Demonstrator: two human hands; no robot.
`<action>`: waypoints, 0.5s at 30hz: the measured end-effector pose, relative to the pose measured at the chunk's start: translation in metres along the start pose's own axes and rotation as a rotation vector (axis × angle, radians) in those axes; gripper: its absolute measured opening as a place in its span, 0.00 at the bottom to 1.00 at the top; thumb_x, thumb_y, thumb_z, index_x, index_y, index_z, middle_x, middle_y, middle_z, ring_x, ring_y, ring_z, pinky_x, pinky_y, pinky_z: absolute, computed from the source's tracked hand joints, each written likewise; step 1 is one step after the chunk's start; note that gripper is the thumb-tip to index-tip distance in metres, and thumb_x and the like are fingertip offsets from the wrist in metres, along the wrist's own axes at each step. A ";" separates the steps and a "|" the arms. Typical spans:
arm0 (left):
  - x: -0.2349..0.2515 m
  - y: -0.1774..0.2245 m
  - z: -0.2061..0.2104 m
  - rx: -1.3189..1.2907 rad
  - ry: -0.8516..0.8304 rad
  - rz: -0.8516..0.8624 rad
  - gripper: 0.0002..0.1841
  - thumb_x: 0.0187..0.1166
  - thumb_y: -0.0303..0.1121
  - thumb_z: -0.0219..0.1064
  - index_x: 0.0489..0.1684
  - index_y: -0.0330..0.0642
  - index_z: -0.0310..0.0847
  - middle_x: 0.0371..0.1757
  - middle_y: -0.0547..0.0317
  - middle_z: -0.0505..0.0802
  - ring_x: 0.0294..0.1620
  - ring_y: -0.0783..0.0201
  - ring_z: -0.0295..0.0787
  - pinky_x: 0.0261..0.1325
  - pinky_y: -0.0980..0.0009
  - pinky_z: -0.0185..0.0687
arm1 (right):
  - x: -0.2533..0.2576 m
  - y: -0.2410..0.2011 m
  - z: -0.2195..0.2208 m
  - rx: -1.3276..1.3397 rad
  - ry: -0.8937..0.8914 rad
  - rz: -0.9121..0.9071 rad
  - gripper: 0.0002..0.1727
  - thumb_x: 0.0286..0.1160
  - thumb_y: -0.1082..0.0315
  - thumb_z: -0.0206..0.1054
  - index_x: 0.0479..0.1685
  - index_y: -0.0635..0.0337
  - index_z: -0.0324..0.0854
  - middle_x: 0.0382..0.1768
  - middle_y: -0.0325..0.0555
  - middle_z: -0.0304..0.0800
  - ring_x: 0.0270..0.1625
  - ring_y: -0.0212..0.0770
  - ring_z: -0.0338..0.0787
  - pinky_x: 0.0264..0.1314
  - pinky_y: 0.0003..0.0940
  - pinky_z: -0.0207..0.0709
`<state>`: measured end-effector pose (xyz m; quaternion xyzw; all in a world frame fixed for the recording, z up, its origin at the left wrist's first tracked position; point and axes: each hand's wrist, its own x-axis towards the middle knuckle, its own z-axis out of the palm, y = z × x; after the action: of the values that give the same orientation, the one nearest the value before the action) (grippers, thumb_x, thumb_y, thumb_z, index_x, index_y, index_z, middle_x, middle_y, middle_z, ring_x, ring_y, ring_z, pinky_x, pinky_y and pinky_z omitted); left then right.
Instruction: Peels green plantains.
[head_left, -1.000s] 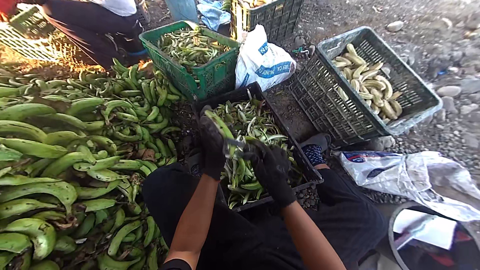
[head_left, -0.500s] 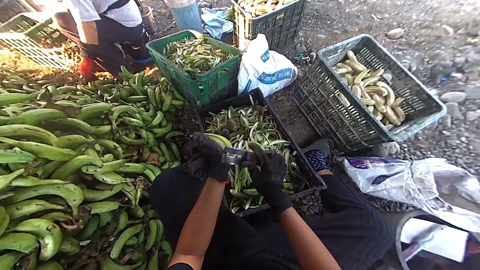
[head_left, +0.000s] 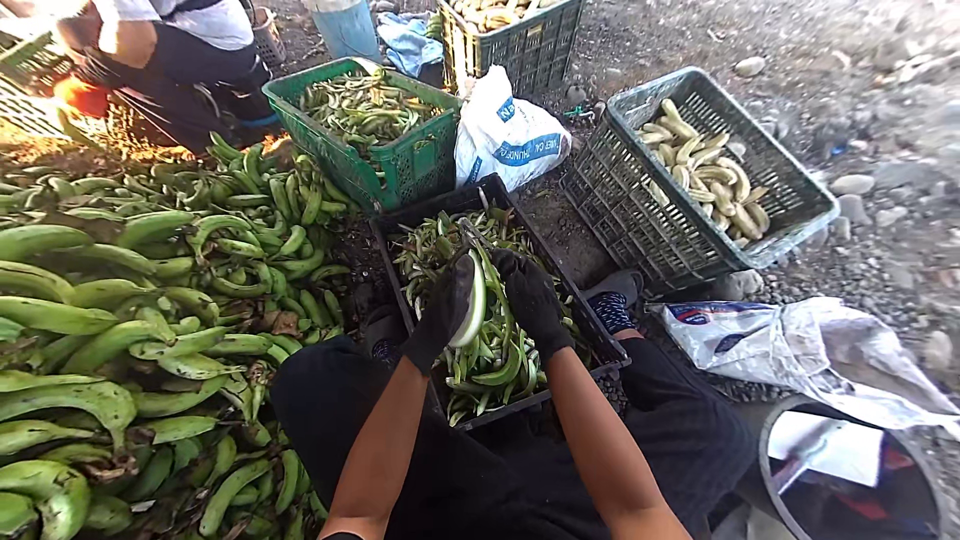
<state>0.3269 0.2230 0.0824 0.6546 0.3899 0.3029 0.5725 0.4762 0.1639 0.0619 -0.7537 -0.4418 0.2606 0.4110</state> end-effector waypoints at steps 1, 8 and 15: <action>0.001 -0.002 -0.002 -0.099 0.032 -0.035 0.31 0.91 0.58 0.35 0.79 0.49 0.69 0.42 0.55 0.90 0.34 0.65 0.87 0.39 0.64 0.87 | 0.000 -0.001 0.001 -0.034 0.019 0.002 0.37 0.86 0.30 0.38 0.65 0.44 0.84 0.51 0.54 0.90 0.57 0.58 0.87 0.55 0.69 0.74; 0.003 -0.012 -0.018 -0.851 0.374 -0.264 0.19 0.92 0.51 0.41 0.49 0.50 0.74 0.31 0.64 0.85 0.27 0.72 0.84 0.30 0.75 0.83 | -0.037 0.025 0.032 -0.328 0.321 -0.493 0.36 0.74 0.26 0.52 0.68 0.36 0.88 0.56 0.61 0.89 0.61 0.68 0.85 0.60 0.72 0.69; -0.004 -0.012 -0.008 -0.290 0.282 -0.153 0.30 0.90 0.61 0.38 0.75 0.55 0.72 0.48 0.58 0.90 0.38 0.67 0.85 0.41 0.65 0.84 | -0.024 0.000 0.011 -0.321 -0.044 -0.070 0.40 0.78 0.23 0.39 0.75 0.32 0.83 0.61 0.60 0.88 0.65 0.68 0.83 0.55 0.72 0.72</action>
<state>0.3157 0.2244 0.0719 0.4848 0.4671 0.4001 0.6218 0.4567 0.1473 0.0573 -0.7879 -0.5127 0.1888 0.2842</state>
